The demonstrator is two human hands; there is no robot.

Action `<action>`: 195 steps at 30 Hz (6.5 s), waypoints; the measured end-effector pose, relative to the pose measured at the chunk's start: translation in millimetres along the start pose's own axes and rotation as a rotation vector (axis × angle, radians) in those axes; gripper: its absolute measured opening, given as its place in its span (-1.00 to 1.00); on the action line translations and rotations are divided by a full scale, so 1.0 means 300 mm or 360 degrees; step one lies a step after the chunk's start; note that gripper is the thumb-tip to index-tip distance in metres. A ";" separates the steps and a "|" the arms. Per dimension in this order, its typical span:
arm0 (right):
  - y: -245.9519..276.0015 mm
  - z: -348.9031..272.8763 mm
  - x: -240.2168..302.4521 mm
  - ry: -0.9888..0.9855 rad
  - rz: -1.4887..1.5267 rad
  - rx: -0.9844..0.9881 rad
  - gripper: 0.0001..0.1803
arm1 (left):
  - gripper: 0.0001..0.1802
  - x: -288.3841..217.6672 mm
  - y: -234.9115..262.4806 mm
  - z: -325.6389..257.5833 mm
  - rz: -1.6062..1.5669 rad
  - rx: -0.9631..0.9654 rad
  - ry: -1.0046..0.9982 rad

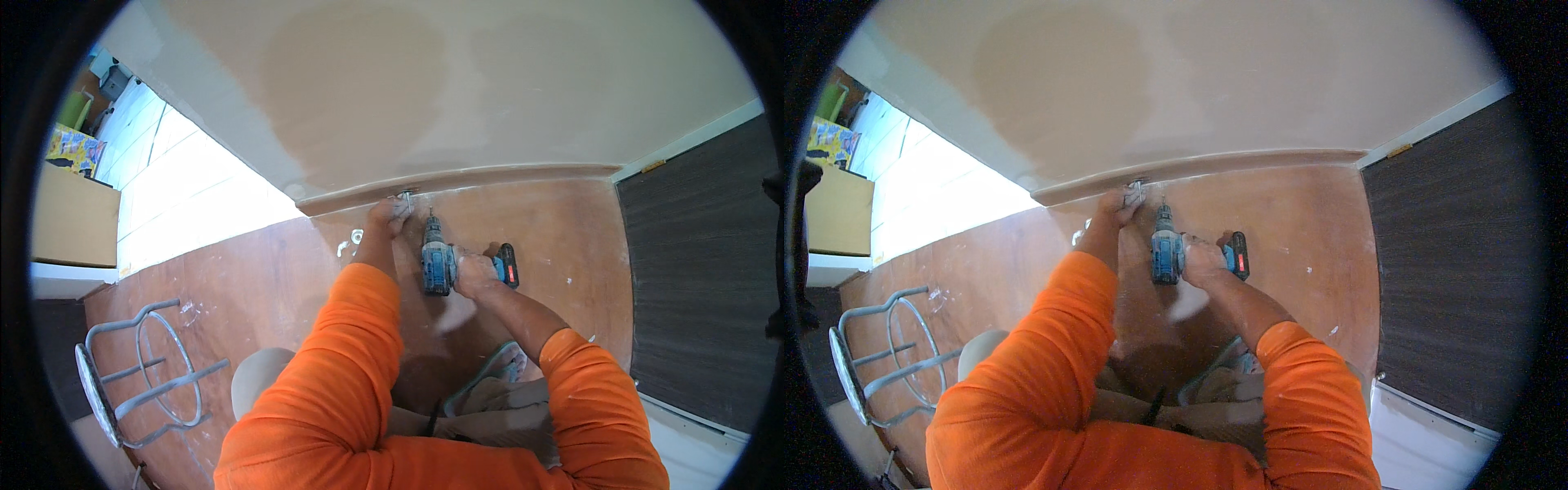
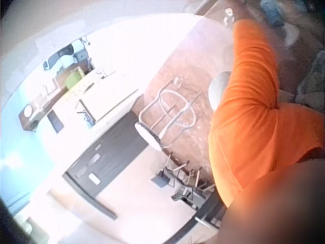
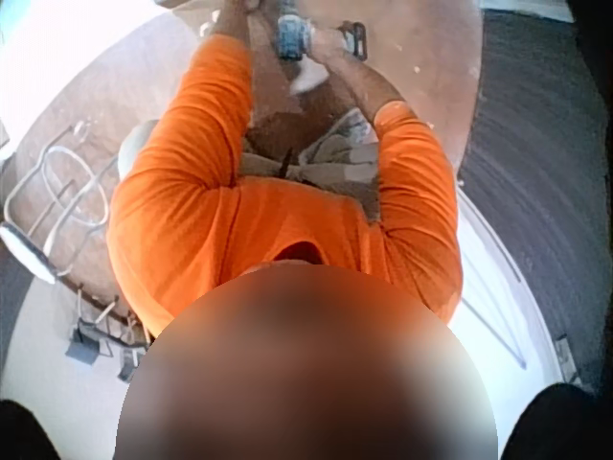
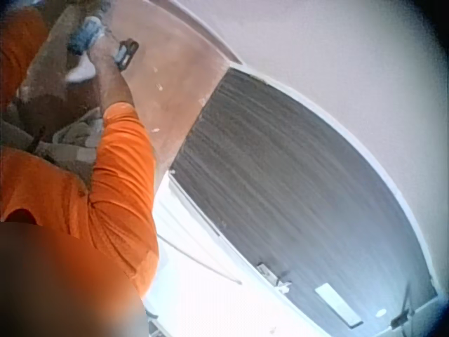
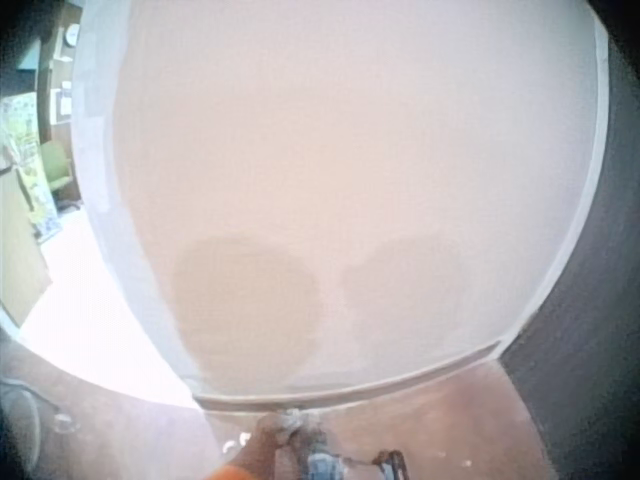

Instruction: The person aligns a dark baseboard against a wall and uses a cordless drill to drive screws into pre-drilled holes, securing the baseboard in place.

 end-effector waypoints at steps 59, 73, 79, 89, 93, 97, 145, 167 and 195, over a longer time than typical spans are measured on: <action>0.039 0.012 0.092 0.0455 -0.0001 -0.0096 -0.46 | -0.60 -0.047 0.155 0.199 0.1345 -0.0607 -0.0084; 0.034 0.025 0.087 0.0466 -0.0006 -0.0101 -0.48 | -0.80 -0.019 0.032 0.022 0.0691 -0.0406 0.0112; 0.034 0.032 0.083 0.0456 -0.0023 -0.0114 -0.47 | -0.88 -0.017 0.025 0.023 0.0563 -0.0313 0.0107; 0.029 0.035 0.081 0.0500 -0.0002 -0.0168 -0.46 | -0.90 -0.044 0.040 0.025 0.0653 -0.0377 0.0034; 0.022 0.041 0.073 0.0453 -0.0022 -0.0108 -0.38 | -0.89 -0.052 0.026 0.009 0.0697 -0.0383 0.0007; 0.024 0.040 0.077 0.0492 -0.0038 -0.0128 -0.35 | -0.89 -0.056 0.016 -0.015 0.0719 -0.0379 0.0029; 0.099 0.046 0.061 0.0323 -0.0005 -0.0245 -0.57 | -0.84 -0.068 -0.015 -0.091 0.0606 -0.0562 -0.0065; 0.083 0.056 0.090 0.0242 0.0111 -0.0253 -0.60 | -0.88 -0.025 -0.026 -0.019 0.0451 -0.0203 -0.0070; 0.048 0.072 0.086 0.0213 0.0125 -0.0234 -0.50 | -0.82 0.053 -0.021 -0.066 0.0099 -0.0388 0.0234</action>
Point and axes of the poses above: each hand's wrist, its own z-axis towards the middle knuckle, its own y-axis out of the back of the hand, x = y × z, the point moved 10 cm from there along z, towards the middle knuckle, and after that the axes turned 15 degrees about -x, right-handed, at the moved point
